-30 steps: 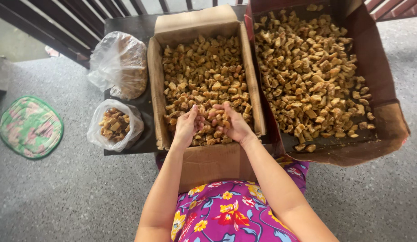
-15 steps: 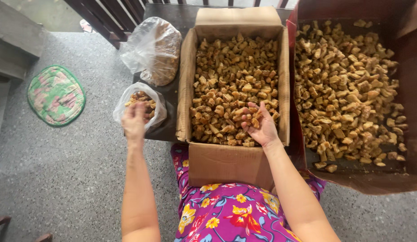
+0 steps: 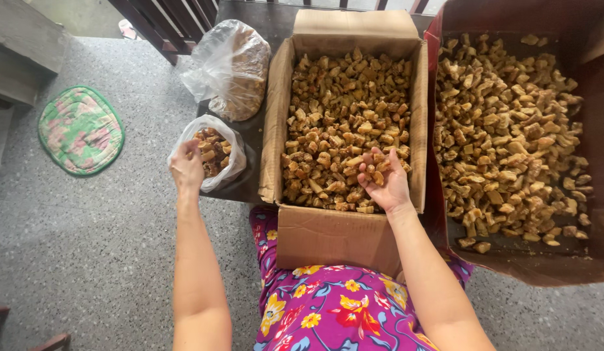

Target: The person repeatedly scoops shelled nuts from a cardboard box with both hands and transfers them into an adjacent box. The hands lift handfuls, release them into the second box, and repeat the motion throughout the clip.

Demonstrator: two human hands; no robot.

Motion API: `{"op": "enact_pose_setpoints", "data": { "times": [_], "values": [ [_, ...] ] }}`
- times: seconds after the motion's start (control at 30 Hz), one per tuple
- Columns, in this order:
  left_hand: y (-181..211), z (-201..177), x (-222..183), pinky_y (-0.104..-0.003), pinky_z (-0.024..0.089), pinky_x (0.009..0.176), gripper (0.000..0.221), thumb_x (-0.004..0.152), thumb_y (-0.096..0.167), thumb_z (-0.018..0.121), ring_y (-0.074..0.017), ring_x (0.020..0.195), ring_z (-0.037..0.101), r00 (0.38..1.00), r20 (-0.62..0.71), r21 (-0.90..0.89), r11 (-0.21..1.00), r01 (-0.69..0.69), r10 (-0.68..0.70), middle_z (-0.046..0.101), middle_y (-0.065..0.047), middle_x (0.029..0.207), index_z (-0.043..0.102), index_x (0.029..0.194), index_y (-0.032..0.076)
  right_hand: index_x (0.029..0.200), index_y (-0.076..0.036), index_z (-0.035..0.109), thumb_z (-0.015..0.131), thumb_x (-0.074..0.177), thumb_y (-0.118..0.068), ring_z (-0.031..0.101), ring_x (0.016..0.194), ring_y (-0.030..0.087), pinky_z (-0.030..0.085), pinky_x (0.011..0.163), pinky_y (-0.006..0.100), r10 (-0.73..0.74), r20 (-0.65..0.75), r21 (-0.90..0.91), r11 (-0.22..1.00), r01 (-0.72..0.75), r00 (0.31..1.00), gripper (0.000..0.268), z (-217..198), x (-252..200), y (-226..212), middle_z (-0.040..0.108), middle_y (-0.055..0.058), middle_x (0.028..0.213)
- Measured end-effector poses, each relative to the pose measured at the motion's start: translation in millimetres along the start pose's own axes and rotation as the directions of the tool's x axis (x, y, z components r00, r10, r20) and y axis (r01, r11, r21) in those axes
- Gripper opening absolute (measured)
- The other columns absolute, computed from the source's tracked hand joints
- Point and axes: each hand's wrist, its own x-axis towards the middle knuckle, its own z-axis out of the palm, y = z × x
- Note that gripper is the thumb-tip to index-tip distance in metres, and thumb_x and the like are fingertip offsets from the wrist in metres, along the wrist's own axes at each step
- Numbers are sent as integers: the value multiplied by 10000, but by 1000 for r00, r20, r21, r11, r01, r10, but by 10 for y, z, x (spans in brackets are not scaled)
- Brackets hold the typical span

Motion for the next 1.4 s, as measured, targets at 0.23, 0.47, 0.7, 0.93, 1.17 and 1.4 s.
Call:
{"op": "enact_pose_setpoints", "data": {
  "times": [0.23,0.47,0.7,0.93,1.17,1.4],
  "values": [
    [1439,749,-632,-325,570,976,308,1012,182,617,-217,1139,691,826,523,-187,974,-129,209,714,-115,1272,668,1305,102,1236,-124,658,568,1042,-502,670,1069,301,565,939,471,-103,-81,264,957,121,991,434,4,-2,-54,717,94,1178],
    [1703,1501,-1182,-496,438,1042,492,903,171,713,-380,1277,505,653,690,290,707,-644,312,430,-254,1470,577,1373,125,1213,-122,657,571,1014,-553,666,1050,300,569,934,486,-153,-11,198,968,153,988,483,16,-46,-54,713,125,1183],
    [1383,1521,-1205,-375,525,800,373,987,359,689,-237,919,602,696,661,-361,932,-32,280,659,-151,1027,730,1164,33,1119,-96,641,573,1067,-549,709,980,269,613,798,406,-137,128,145,982,118,982,462,-54,4,-57,696,103,1117],
    [1595,1719,-1389,-276,568,682,577,1077,501,438,-131,750,670,489,863,-420,714,560,124,788,-65,926,725,1075,1,1206,-157,692,634,971,-377,693,879,128,571,676,272,-50,0,-353,935,47,999,326,155,-149,22,741,-5,1020],
    [1882,1679,-1582,-304,571,665,523,1045,495,551,-131,771,707,708,696,-158,987,-9,118,755,-95,913,698,1092,-5,1246,-99,693,706,1000,-295,673,811,79,508,639,218,3,136,-410,910,54,991,315,79,-105,106,728,-11,958],
    [2011,1598,-1555,-255,597,636,384,950,362,674,-94,778,710,672,715,-359,926,118,192,743,-40,1022,727,1187,65,1165,-105,699,757,966,-238,687,871,85,511,656,222,-3,125,-381,923,51,992,246,-68,-90,169,745,13,995]
  ]
}}
